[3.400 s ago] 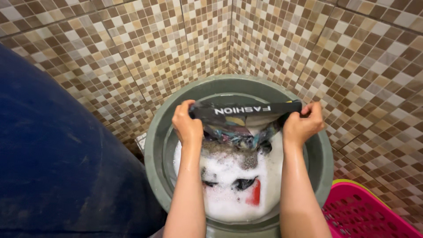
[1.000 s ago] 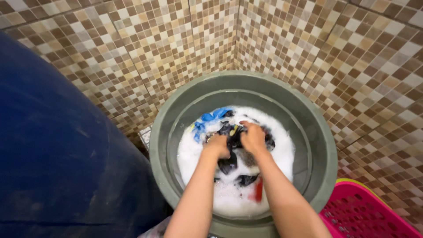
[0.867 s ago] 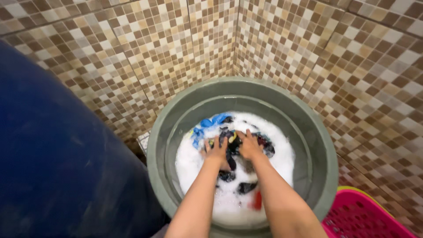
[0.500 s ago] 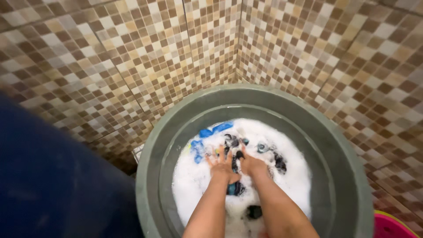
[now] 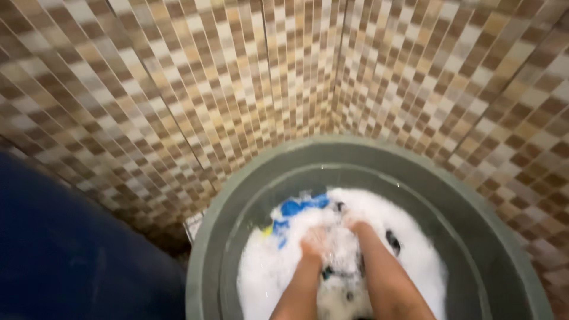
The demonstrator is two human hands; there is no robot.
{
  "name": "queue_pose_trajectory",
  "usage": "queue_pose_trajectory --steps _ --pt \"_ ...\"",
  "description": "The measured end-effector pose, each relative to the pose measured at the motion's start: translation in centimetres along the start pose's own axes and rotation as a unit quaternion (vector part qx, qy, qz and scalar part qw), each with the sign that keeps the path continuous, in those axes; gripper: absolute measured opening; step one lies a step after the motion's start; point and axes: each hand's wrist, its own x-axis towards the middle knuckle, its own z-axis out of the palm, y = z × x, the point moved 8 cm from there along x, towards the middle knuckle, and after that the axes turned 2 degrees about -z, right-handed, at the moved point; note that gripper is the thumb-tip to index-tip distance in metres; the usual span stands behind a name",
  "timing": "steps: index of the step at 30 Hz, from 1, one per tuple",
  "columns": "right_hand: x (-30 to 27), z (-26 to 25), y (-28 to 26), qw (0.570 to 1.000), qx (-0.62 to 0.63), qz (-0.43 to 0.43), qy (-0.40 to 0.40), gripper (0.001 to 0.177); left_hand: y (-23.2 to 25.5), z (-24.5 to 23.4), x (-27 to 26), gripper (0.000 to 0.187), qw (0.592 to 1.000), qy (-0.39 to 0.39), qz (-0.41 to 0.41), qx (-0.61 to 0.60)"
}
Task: The person transfers various items of clothing from a pink basket into a basin of soapy water and washes them by hand using scrubbing motions.
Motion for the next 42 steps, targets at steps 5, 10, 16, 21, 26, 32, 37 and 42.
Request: queue_pose_trajectory --steps 5,10,16,21,26,32,37,42 --pt "-2.4 1.8 -2.2 0.998 0.033 -0.051 0.006 0.031 -1.2 2.2 2.9 0.045 0.998 0.018 -0.007 -0.062" --pt "-4.6 -1.5 1.0 0.956 0.267 -0.115 0.031 0.032 -2.4 -1.3 2.3 0.051 0.941 0.148 0.011 -0.303" --pt "-12.1 -8.7 4.9 0.633 0.772 -0.060 -0.016 0.047 0.3 -19.6 -10.6 0.049 0.699 0.446 0.178 -0.530" --pt "-25.9 -8.1 -2.0 0.473 0.862 -0.015 -0.185 0.074 2.0 -27.3 -21.3 0.044 0.482 0.269 0.261 -0.792" --pt "-26.2 -9.8 -3.5 0.372 0.897 -0.212 -0.108 0.057 -1.8 -22.7 -21.4 0.039 0.408 0.315 0.181 -0.838" --pt "-23.8 -10.0 -5.0 0.715 0.366 -0.443 0.398 0.035 -5.1 -12.2 -9.2 0.029 0.405 0.241 0.054 -0.880" --pt "-29.0 -9.2 -7.5 0.715 0.155 -0.451 0.511 0.040 -0.7 -9.8 -8.1 0.021 0.405 0.115 0.087 -0.903" --pt "-29.1 -11.5 -0.3 0.745 0.417 -0.172 0.492 0.029 1.9 -11.3 -11.3 0.029 0.477 0.102 0.111 -0.866"
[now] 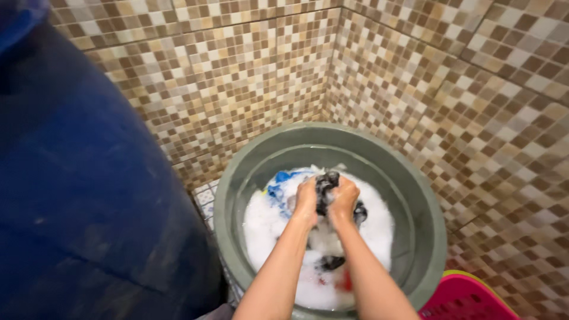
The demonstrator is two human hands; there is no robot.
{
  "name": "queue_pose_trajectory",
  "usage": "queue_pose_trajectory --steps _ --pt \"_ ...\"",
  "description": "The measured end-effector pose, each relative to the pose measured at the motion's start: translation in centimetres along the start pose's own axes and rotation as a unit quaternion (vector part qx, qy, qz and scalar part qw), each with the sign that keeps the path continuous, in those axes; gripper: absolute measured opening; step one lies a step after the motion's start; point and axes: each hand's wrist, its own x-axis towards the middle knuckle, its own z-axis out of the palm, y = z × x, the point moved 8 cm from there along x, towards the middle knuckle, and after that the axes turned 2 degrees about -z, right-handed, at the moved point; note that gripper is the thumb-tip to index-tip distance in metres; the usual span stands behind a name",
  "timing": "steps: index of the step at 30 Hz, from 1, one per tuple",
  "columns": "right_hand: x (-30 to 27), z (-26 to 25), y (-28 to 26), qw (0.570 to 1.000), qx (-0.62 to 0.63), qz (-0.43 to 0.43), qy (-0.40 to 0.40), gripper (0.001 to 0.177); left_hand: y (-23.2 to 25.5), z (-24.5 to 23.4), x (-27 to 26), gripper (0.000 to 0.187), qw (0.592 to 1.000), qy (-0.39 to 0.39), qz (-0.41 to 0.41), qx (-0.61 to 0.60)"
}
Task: The person transfers various items of clothing from a pink basket into a basin of soapy water and washes them by hand using scrubbing motions.
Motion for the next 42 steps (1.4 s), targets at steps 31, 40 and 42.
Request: queue_pose_trajectory --steps 31,40,42 --pt "-5.8 2.3 -13.4 0.946 0.017 -0.239 -0.220 0.041 2.0 -2.6 1.3 0.034 0.996 0.057 -0.059 -0.041" --pt "0.7 -4.0 -3.8 0.992 0.002 -0.087 0.090 0.033 2.8 3.9 -6.2 0.048 0.967 -0.103 -0.200 0.116" --pt "0.9 -4.5 -4.5 0.994 0.028 -0.054 0.095 0.036 4.0 3.3 -5.1 0.060 0.956 -0.151 -0.127 0.217"
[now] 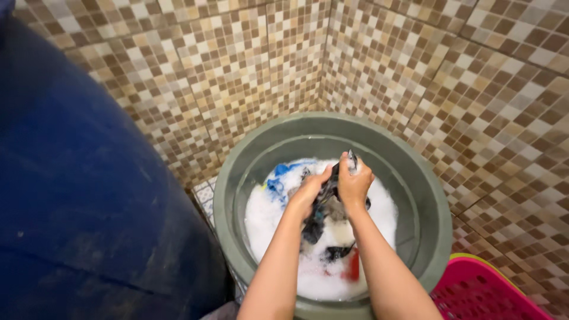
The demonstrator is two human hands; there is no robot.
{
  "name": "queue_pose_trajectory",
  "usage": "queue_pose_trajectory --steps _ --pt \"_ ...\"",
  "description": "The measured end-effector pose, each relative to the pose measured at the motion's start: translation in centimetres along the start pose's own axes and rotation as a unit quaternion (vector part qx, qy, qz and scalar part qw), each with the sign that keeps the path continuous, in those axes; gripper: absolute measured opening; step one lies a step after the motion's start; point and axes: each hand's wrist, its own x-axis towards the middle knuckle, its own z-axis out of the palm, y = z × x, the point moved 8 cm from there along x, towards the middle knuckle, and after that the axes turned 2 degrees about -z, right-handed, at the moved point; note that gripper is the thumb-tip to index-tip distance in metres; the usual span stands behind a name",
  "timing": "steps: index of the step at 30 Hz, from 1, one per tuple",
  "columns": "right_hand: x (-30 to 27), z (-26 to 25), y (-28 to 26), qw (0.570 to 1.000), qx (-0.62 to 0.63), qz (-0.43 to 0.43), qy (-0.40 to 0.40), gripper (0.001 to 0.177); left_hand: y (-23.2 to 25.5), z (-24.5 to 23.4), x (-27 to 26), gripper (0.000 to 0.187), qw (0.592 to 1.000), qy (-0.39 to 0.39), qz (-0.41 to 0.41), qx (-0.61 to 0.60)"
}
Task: The person transfers various items of clothing from a pink basket into a basin of soapy water and washes them by hand using scrubbing motions.
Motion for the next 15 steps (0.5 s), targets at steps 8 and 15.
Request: queue_pose_trajectory --steps 8,15 --pt "5.0 -2.1 2.2 0.986 0.105 0.111 0.070 0.042 2.3 -3.7 -1.4 0.075 0.916 0.201 0.019 0.347" --pt "2.7 4.0 9.9 0.883 0.212 0.248 -0.336 0.043 8.1 -2.3 -4.2 0.053 0.917 0.007 0.278 -0.287"
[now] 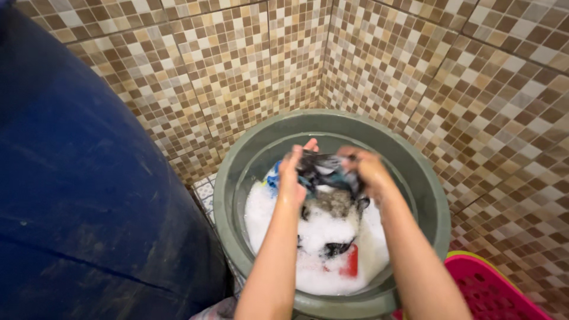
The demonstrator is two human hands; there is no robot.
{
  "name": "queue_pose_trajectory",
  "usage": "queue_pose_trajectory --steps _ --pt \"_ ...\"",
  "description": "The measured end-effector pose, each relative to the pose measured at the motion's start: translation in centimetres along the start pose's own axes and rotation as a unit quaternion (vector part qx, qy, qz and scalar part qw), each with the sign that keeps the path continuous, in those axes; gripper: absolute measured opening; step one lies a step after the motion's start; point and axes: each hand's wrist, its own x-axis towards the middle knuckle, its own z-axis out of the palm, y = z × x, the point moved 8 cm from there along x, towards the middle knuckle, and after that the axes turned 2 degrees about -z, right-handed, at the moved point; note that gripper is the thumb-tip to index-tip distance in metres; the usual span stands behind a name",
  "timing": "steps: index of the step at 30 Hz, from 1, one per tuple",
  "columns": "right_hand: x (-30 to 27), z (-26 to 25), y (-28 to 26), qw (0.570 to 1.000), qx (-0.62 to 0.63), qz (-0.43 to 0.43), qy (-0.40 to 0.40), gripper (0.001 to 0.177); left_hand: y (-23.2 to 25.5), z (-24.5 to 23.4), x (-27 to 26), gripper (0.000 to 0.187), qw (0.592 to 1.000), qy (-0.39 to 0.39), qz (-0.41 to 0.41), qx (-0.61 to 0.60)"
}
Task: The person transfers various items of clothing from a pink basket into a basin of soapy water and washes them by hand using scrubbing motions.
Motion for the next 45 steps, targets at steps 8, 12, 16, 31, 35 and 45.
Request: queue_pose_trajectory --steps 8,12,16,31,35,45 --pt "-8.2 12.3 -1.4 0.787 0.458 0.203 -0.360 0.064 0.6 1.7 -1.1 0.043 0.964 -0.017 -0.019 -0.264" --pt "-6.7 13.3 -0.5 0.859 0.440 0.156 -0.209 0.064 0.1 -2.0 -0.4 0.024 0.980 0.165 0.113 -0.006" --pt "-6.6 11.1 -5.7 0.980 -0.021 -0.195 -0.027 0.072 1.2 -6.0 -0.8 0.025 0.839 0.321 0.257 0.355" --pt "-6.9 8.8 -4.7 0.867 -0.368 -0.303 0.146 0.026 -15.3 -10.8 0.4 0.024 0.928 0.168 -0.288 0.168" --pt "-6.6 5.1 -4.7 0.894 -0.314 -0.246 0.207 0.037 -17.7 -8.1 -0.9 0.033 0.918 0.098 -0.354 0.150" --pt "-12.2 15.3 -9.0 0.872 -0.258 -0.401 -0.112 0.013 -15.0 -12.3 2.6 0.030 0.952 0.186 -0.238 -0.041"
